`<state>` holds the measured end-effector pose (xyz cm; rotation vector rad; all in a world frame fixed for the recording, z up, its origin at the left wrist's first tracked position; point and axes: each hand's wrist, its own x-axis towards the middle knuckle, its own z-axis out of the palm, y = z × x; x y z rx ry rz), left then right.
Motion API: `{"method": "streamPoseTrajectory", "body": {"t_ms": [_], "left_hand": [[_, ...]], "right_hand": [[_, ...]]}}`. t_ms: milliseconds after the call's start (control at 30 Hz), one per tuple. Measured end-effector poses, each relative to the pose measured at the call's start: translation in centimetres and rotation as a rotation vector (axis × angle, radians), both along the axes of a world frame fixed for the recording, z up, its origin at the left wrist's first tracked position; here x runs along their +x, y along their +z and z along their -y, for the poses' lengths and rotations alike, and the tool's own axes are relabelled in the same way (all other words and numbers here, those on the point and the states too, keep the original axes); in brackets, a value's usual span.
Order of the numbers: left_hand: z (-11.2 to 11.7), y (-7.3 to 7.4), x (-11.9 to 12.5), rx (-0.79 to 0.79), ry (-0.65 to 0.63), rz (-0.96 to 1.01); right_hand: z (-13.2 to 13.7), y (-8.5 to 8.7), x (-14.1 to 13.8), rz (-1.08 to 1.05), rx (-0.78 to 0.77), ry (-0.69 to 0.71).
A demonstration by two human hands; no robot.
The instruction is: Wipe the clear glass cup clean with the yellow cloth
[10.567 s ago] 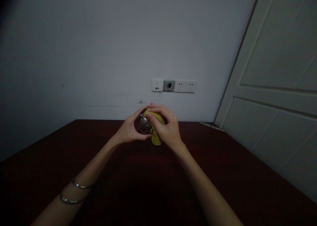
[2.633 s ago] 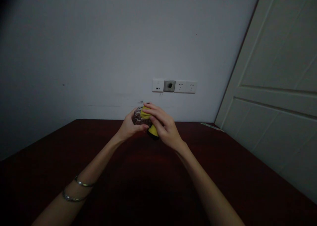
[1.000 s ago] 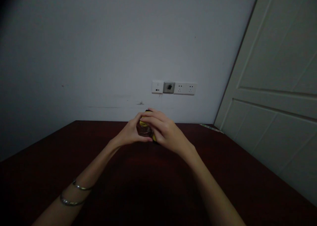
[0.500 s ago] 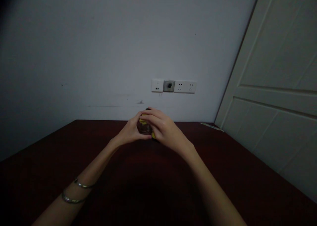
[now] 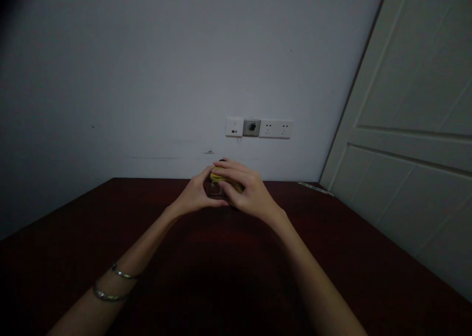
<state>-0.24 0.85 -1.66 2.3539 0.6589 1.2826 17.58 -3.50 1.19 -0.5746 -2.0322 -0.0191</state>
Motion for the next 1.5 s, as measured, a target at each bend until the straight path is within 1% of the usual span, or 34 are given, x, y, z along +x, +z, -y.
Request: {"method": "streamPoseTrajectory", "body": {"t_ms": [100,167,233,333,400,467,567,667,767,867,933,1000,1167,1233,1433,1500], "left_hand": [[0.0,-0.1,0.1,-0.105,-0.011,0.056],[0.0,-0.2,0.1,-0.148,-0.034,0.093],[-0.1,-0.2,0.2,-0.137,-0.046,0.116],[-0.1,0.0,0.3,-0.137,-0.058,0.137],[-0.1,0.2,0.3,-0.156,-0.063,0.141],[-0.1,0.2,0.3,-0.147,-0.050,0.134],[-0.2,0.2,0.2,-0.132,-0.026,0.124],[-0.4,0.1,0.1,-0.141,-0.022,0.136],[-0.4,0.1,0.1,-0.146,-0.060,0.165],[-0.1,0.4,0.3,-0.202,-0.124,0.213],[0.1,0.5,0.4,-0.235,-0.154,0.232],[0.1,0.6,0.5,-0.240,-0.161,0.244],[-0.2,0.5,0.3,-0.214,-0.117,0.261],[-0.2,0.5,0.3,-0.211,-0.116,0.268],[0.4,1.0,0.3,-0.224,-0.150,0.239],[0.4,1.0,0.4,-0.224,-0.151,0.243]], "right_hand": [[0.3,0.1,-0.3,0.034,0.037,0.052],[0.1,0.1,-0.4,0.008,0.033,0.085],[-0.3,-0.1,-0.4,-0.086,0.000,0.087],[-0.9,-0.3,-0.2,-0.255,-0.081,0.049],[-1.1,-0.5,-0.1,-0.298,-0.105,0.032],[-1.1,-0.5,-0.1,-0.273,-0.081,0.045],[-0.5,-0.5,-0.4,-0.162,-0.019,0.093],[-0.1,-0.3,-0.6,-0.081,-0.003,0.132],[-0.2,-0.3,-0.6,-0.144,-0.036,0.145],[-0.7,-0.4,-0.3,-0.280,-0.107,0.126],[-0.8,-0.3,-0.2,-0.328,-0.143,0.122],[-0.5,-0.2,-0.2,-0.310,-0.135,0.131],[0.9,0.6,-0.5,-0.116,-0.064,0.187],[1.0,0.8,-0.5,-0.095,-0.060,0.205],[-0.2,0.1,0.0,-0.279,-0.154,0.133],[-0.3,0.0,-0.1,-0.314,-0.153,0.117]]}}
